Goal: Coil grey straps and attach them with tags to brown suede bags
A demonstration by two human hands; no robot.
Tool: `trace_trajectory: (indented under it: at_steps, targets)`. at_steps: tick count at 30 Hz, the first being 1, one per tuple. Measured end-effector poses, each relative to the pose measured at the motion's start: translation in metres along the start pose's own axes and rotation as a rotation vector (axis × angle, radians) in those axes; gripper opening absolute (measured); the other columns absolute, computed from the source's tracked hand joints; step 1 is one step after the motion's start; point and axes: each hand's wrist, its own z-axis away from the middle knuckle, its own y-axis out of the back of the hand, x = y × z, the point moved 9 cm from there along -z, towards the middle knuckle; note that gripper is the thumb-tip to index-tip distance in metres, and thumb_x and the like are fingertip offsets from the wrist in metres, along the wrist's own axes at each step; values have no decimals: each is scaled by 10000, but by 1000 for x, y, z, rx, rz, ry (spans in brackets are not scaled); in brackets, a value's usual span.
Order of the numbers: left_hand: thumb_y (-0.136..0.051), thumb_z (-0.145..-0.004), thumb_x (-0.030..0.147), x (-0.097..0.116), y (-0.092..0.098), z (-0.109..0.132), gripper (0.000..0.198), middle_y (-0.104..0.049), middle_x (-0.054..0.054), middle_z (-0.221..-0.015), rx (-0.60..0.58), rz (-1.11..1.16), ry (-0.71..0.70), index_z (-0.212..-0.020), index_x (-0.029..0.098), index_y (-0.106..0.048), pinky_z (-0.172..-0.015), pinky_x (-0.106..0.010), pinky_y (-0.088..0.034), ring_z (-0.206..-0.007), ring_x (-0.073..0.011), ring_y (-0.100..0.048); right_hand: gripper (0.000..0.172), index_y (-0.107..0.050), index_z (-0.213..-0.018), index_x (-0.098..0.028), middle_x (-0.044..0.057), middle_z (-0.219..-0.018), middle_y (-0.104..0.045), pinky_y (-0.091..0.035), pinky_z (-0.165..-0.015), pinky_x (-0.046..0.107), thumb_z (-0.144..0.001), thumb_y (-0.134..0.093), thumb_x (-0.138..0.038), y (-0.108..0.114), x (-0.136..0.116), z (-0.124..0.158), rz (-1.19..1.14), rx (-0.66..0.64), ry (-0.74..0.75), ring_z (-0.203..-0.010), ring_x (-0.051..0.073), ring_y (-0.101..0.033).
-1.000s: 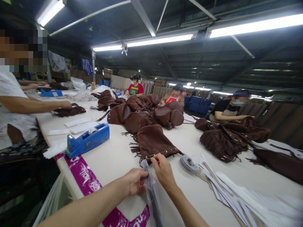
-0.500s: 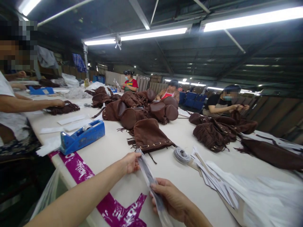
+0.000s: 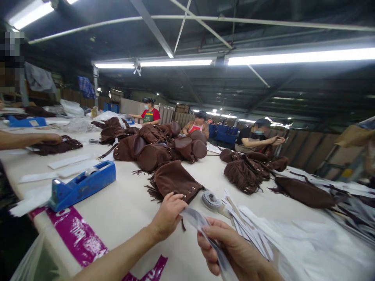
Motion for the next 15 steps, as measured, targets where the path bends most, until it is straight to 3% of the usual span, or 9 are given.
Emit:
trace_trajectory:
  at_steps: [2,5,7,9,15]
  targets:
    - [-378,-848,71,2,-5,-7,263,-667,-69,-918,28,76,0,-928,177,-605,-1019,-455,-399,-965,-206,-595,290,-488,-778,-181,-59,-580,-542,-376,-369,139,-688,-743,-288,8,3,13,-29,35,-26,-405,35,-431]
    - [-343,-874,119,19,-3,-1,231,-618,-60,-817,58,87,-166,-885,175,-567,-966,-419,-444,-808,-189,-573,254,-498,-780,-171,-49,-561,-555,-317,-347,118,-699,-704,-293,13,9,41,-35,17,-37,-357,18,-412]
    - [-365,-861,135,31,-4,12,192,-616,-62,-844,37,42,-320,-898,180,-547,-1047,-463,-369,-869,-203,-567,244,-506,-784,-159,-38,-564,-566,-287,-339,110,-719,-692,-303,17,17,55,-16,34,-45,-333,7,-408]
    - [-386,-843,131,32,-12,25,177,-632,-73,-928,-19,5,-389,-917,183,-538,-1108,-493,-289,-993,-221,-560,271,-525,-787,-141,-30,-571,-572,-303,-340,109,-713,-711,-323,26,28,63,6,100,-71,-332,7,-429]
    - [-360,-854,77,3,-33,39,277,-649,-100,-1086,-149,31,-276,-1025,163,-560,-1130,-435,-319,-1094,-192,-576,536,-615,-1015,-64,52,-695,-658,-513,-404,204,-701,-720,-485,45,65,71,-9,161,-205,-492,106,-606]
